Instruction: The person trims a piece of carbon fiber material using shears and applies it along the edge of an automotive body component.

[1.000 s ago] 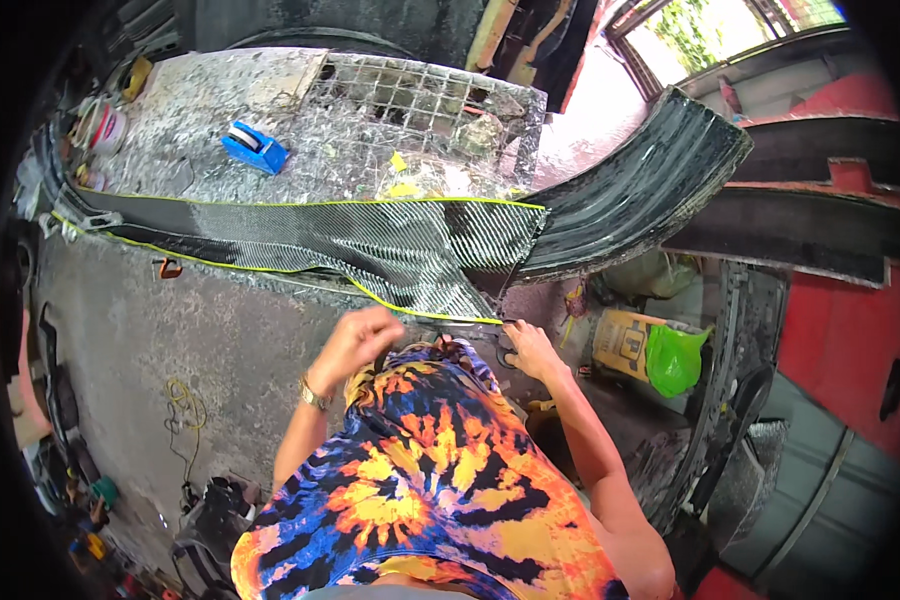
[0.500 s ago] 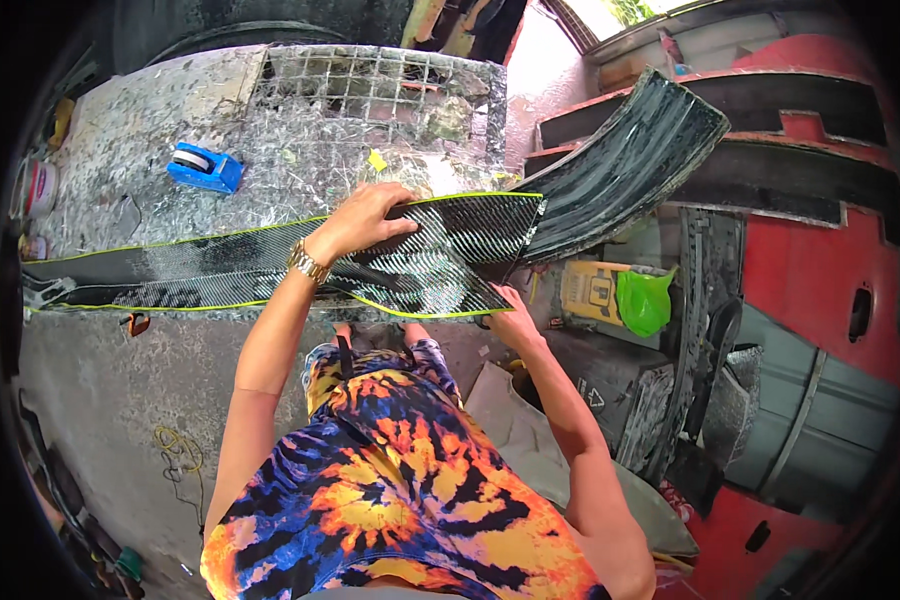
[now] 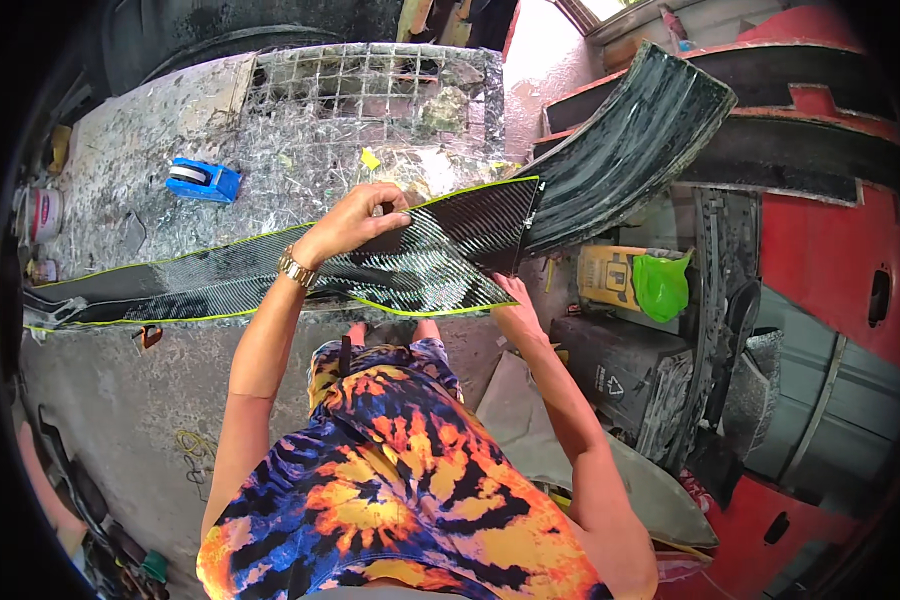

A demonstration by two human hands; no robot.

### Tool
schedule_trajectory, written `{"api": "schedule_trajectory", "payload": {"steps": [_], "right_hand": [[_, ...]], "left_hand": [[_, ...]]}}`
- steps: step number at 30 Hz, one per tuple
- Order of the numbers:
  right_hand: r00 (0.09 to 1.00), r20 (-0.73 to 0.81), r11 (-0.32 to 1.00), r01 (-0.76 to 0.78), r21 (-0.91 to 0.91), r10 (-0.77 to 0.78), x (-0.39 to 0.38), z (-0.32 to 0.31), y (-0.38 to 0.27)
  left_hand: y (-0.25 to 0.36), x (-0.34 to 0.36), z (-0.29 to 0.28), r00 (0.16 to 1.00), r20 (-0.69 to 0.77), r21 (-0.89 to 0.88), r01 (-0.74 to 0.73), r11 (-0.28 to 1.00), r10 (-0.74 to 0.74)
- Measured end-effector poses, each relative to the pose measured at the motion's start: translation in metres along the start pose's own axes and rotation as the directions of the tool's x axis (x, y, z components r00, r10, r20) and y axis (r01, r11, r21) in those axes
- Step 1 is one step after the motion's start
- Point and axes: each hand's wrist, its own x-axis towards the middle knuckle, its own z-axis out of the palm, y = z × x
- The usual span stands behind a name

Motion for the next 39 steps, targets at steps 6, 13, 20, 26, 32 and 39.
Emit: {"api": "schedule_trajectory", "payload": {"steps": [6,13,20,26,32,39], "right_hand": [[0.890,-0.135,0.753,-0.279,0.596,0.436,-0.043,-0.091,-0.053],[0.703,-0.672,0.105,0.669,0.736,0.233,-0.037,-0.220,-0.124],[0.555,-0.789,0.013,0.820,0.572,-0.264,-0.035,-0.353,-0.211],[0.453,-0.853,-0.001,0.883,0.469,-0.257,-0.059,-0.338,-0.212],[0.380,-0.907,-0.009,0.921,0.388,-0.180,-0.073,-0.328,-0.203],[0.361,-0.925,-0.018,0.931,0.365,-0.122,-0.071,-0.309,-0.189]], "left_hand": [[-0.009,-0.004,-0.003,0.994,0.074,-0.048,0.090,0.995,-0.086],[0.020,0.012,-0.009,0.993,0.085,0.129,0.068,0.989,-0.079],[0.037,-0.025,-0.014,0.930,-0.367,0.102,0.038,0.994,0.002],[0.038,-0.100,0.001,0.918,-0.387,-0.200,0.013,0.980,-0.092],[0.063,-0.131,0.009,0.921,-0.334,-0.297,0.099,0.950,-0.201],[0.084,-0.111,0.020,0.942,-0.277,-0.294,0.105,0.950,-0.190]]}}
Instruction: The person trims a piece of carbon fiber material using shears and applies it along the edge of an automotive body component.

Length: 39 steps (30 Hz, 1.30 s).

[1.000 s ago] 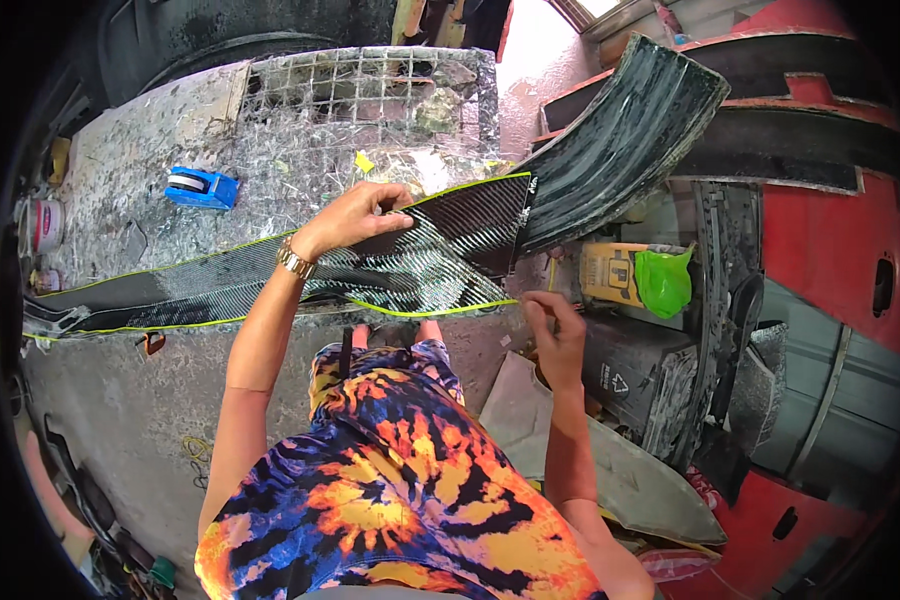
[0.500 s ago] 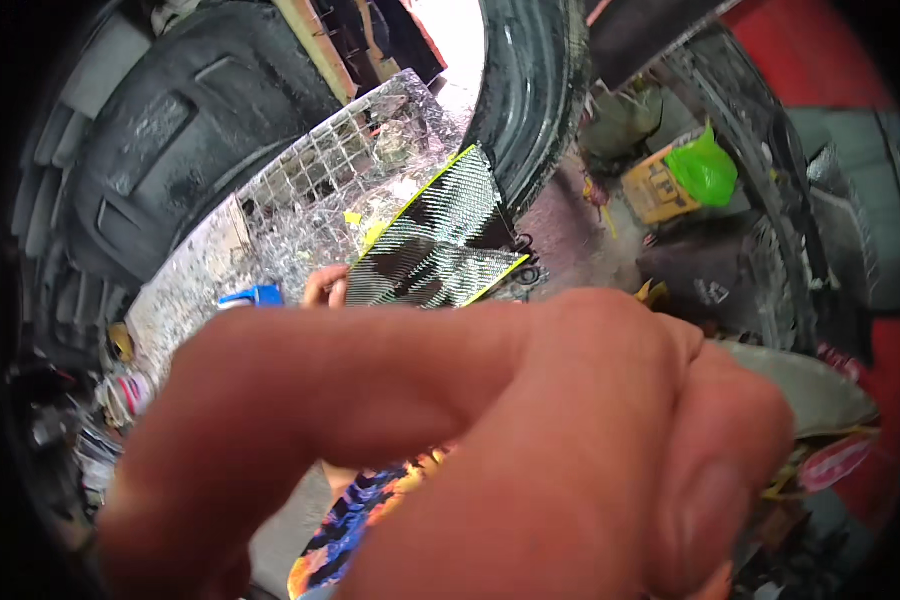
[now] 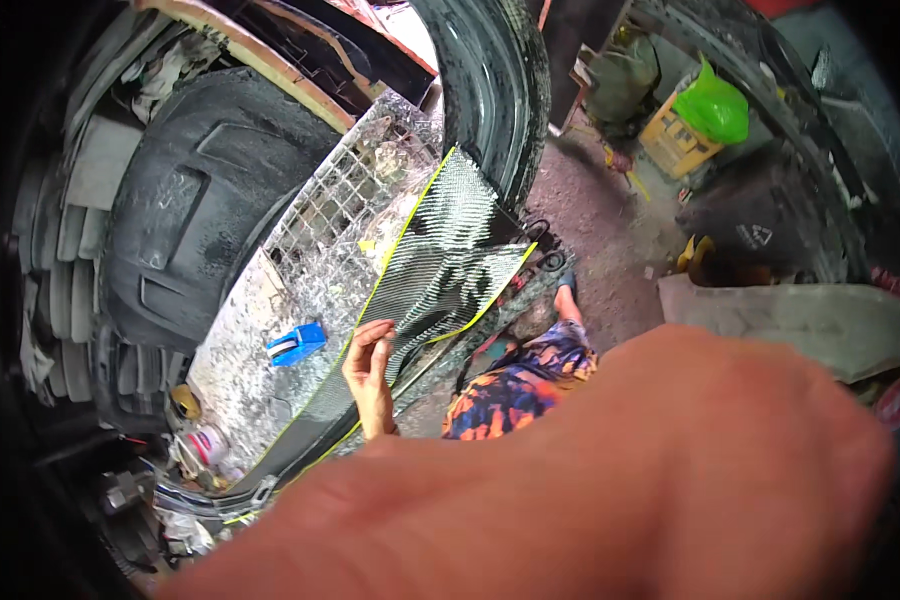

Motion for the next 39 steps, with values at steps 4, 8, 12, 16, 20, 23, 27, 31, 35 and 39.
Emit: {"api": "schedule_trajectory", "payload": {"steps": [4,8,12,16,20,23,27,31,35,39], "right_hand": [[0.990,-0.139,1.000,0.028,-0.005,-0.028,-0.011,-0.018,0.011],[0.619,-0.732,0.848,-0.519,-0.107,0.286,-0.094,-0.052,0.042],[0.207,-0.828,0.519,-0.847,0.115,0.521,-0.210,-0.036,0.102],[0.044,-0.758,0.372,-0.889,0.267,0.650,-0.245,-0.033,0.126],[0.010,-0.802,0.414,-0.860,0.298,0.597,-0.227,-0.040,0.150],[0.046,-0.827,0.395,-0.892,0.219,0.561,-0.227,-0.048,0.154],[0.088,-0.854,0.395,-0.907,0.145,0.513,-0.221,-0.048,0.149],[0.101,-0.845,0.361,-0.925,0.114,0.526,-0.215,-0.047,0.144],[0.128,-0.836,0.336,-0.939,0.070,0.533,-0.211,-0.045,0.139],[0.127,-0.838,0.337,-0.939,0.070,0.530,-0.210,-0.045,0.139]], "left_hand": [[-0.023,0.021,0.009,0.993,0.069,0.271,-0.109,0.957,0.093],[-0.042,0.034,0.039,0.954,0.235,0.620,-0.294,0.727,0.185],[-0.051,0.039,0.058,0.943,0.299,0.731,-0.323,0.600,0.144],[-0.063,0.035,0.062,0.953,0.257,0.741,-0.300,0.600,0.160],[-0.064,0.036,0.066,0.961,0.219,0.712,-0.277,0.645,0.171],[-0.068,0.034,0.072,0.965,0.178,0.700,-0.261,0.665,0.191],[-0.070,0.035,0.079,0.972,0.154,0.666,-0.236,0.708,0.179],[-0.075,0.034,0.082,0.975,0.120,0.647,-0.221,0.730,0.189],[-0.076,0.035,0.084,0.977,0.104,0.638,-0.209,0.741,0.186],[-0.075,0.035,0.085,0.978,0.106,0.630,-0.206,0.749,0.180]]}}
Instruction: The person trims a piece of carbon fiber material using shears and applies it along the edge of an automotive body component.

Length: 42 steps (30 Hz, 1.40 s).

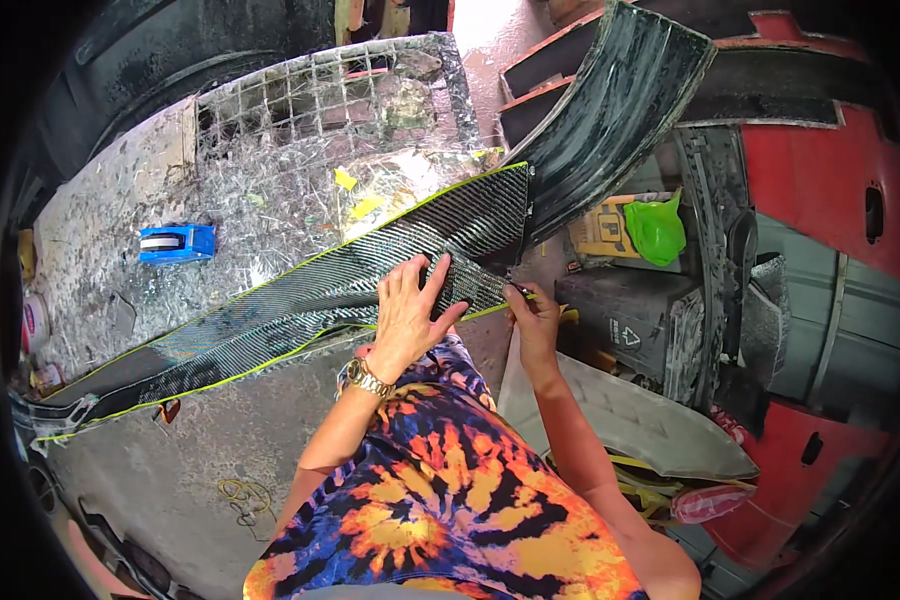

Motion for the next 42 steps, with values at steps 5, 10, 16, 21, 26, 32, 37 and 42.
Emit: {"api": "schedule_trajectory", "payload": {"steps": [5,10,16,21,26,32,37,42], "right_hand": [[1.000,0.003,1.000,-0.014,-0.019,0.014,0.001,-0.001,0.000],[1.000,0.031,0.999,0.001,-0.035,0.000,0.001,0.000,-0.004],[0.999,0.048,0.996,0.010,-0.089,-0.006,0.003,-0.002,-0.006],[0.995,0.103,0.997,-0.002,-0.082,0.011,0.005,-0.010,-0.005],[0.980,0.185,0.986,0.094,-0.138,-0.067,0.005,-0.016,-0.006],[0.862,0.409,0.927,0.365,-0.087,-0.300,0.003,-0.020,-0.009],[0.870,0.392,0.870,0.418,-0.263,-0.299,0.026,-0.042,0.017],[0.691,0.668,0.399,0.715,-0.574,-0.276,0.056,-0.050,0.065]], "left_hand": [[-0.001,0.001,0.001,1.000,-0.014,0.002,-0.027,1.000,0.027],[-0.001,0.002,-0.001,1.000,-0.028,0.020,-0.004,1.000,0.005],[0.001,0.003,-0.004,0.999,-0.047,0.049,-0.018,0.999,0.020],[0.011,-0.016,-0.010,0.988,-0.066,-0.045,-0.146,0.988,0.143],[0.025,-0.020,0.003,0.984,-0.029,0.001,-0.177,0.984,0.177],[0.027,-0.012,0.031,0.982,-0.143,0.066,-0.112,0.991,0.121],[0.030,-0.001,0.022,0.975,-0.202,0.063,-0.079,0.995,0.091],[0.029,-0.002,0.022,0.960,-0.270,0.057,-0.069,0.996,0.081]]}}
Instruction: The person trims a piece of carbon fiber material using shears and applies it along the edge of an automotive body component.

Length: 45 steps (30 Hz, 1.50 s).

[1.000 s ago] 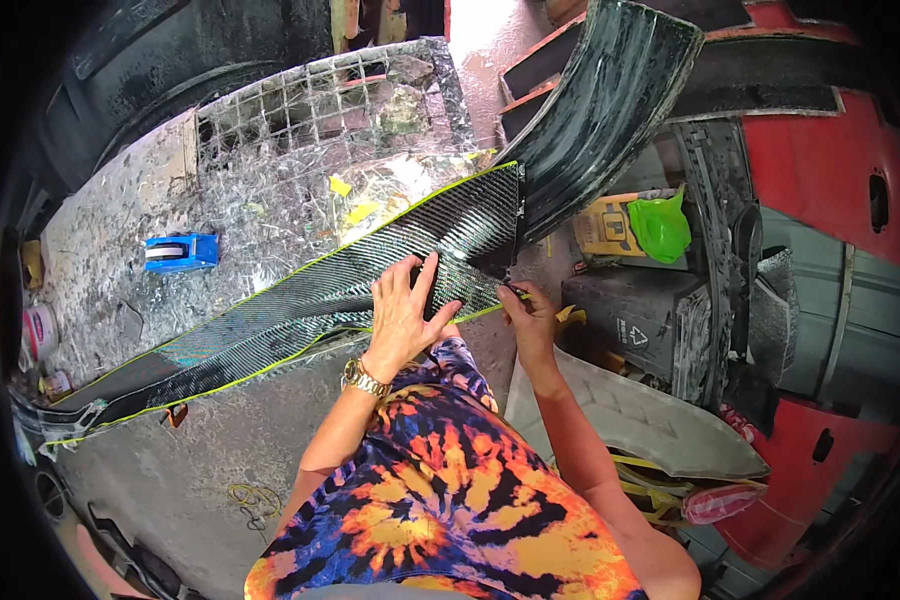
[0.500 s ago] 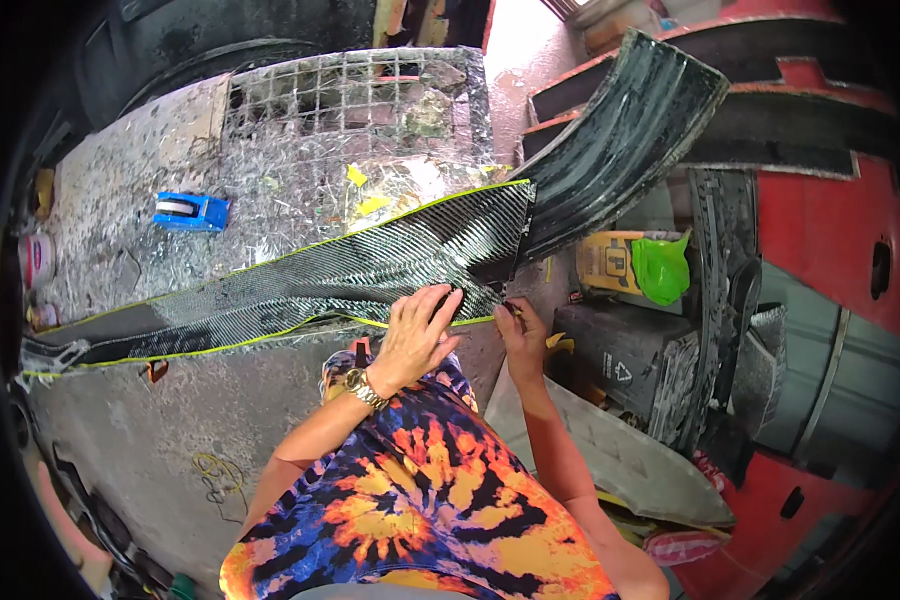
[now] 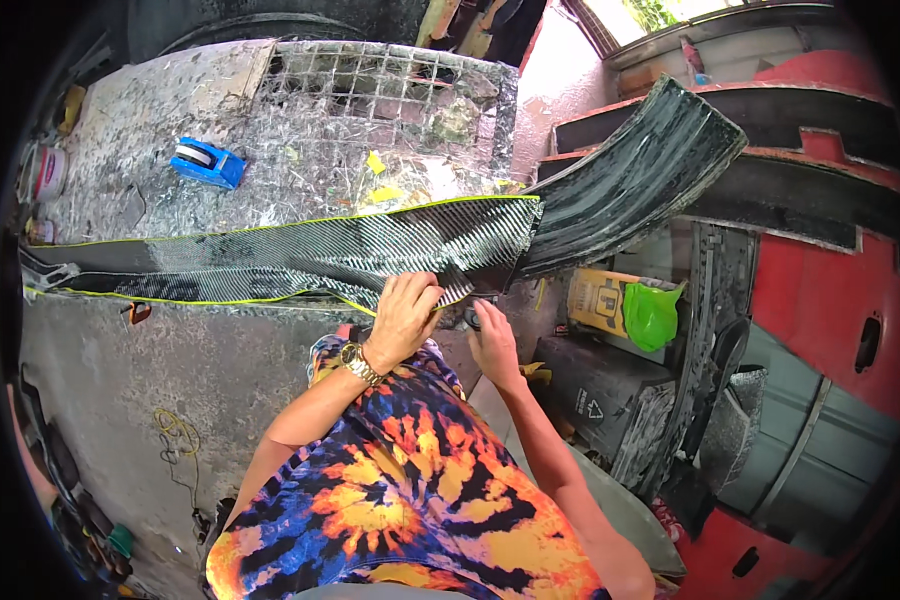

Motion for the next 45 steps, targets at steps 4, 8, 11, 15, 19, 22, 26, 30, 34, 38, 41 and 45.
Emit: {"api": "schedule_trajectory", "payload": {"steps": [4,8,11,15,19,22,26,30,34,38,41,45], "right_hand": [[0.991,0.109,0.962,0.104,-0.252,-0.078,0.002,0.013,0.018],[0.988,0.149,0.952,0.080,-0.296,-0.037,0.004,0.017,0.028],[0.986,0.132,0.927,0.146,-0.345,-0.107,0.007,0.018,0.034],[0.972,0.188,0.900,0.208,-0.382,-0.144,0.017,0.008,0.031],[0.952,0.216,0.890,0.282,-0.358,-0.215,0.026,0.006,0.045],[0.926,0.284,0.850,0.349,-0.395,-0.248,0.033,0.002,0.050],[0.920,0.368,0.843,0.301,-0.447,-0.134,0.039,-0.003,0.039],[0.906,0.353,0.841,0.371,-0.395,-0.234,0.041,-0.018,0.030],[0.830,0.557,0.930,0.214,-0.298,-0.013,0.017,-0.073,0.026],[0.682,0.685,0.967,-0.172,-0.188,0.255,-0.027,-0.150,0.028],[0.614,0.754,0.910,-0.411,0.053,0.233,-0.056,-0.199,0.022],[0.511,0.813,0.723,-0.669,0.173,0.279,-0.030,-0.209,-0.036]], "left_hand": [[0.004,0.001,0.001,0.999,-0.011,-0.010,0.053,0.999,-0.053],[0.006,-0.001,0.007,0.996,-0.012,-0.013,0.091,0.996,-0.091],[0.007,-0.001,0.011,0.997,-0.012,0.024,0.076,0.997,-0.076],[0.011,-0.001,0.009,0.994,-0.020,-0.004,0.108,0.994,-0.108],[0.014,0.003,0.012,0.990,-0.074,-0.006,0.118,0.993,-0.119],[0.013,0.000,0.012,0.991,-0.093,-0.003,0.097,0.995,-0.096],[0.011,-0.003,0.012,0.990,-0.120,-0.027,0.073,0.997,-0.075],[0.011,-0.005,0.009,0.987,-0.154,-0.061,0.038,0.997,-0.047],[0.007,-0.010,0.010,0.986,-0.162,-0.086,0.024,0.996,-0.037],[0.005,-0.016,0.014,0.980,-0.194,-0.104,0.028,0.994,-0.048],[0.004,-0.016,0.012,0.976,-0.216,-0.115,0.007,0.993,-0.032],[0.003,-0.018,0.012,0.970,-0.239,-0.146,-0.001,0.989,-0.034]]}}
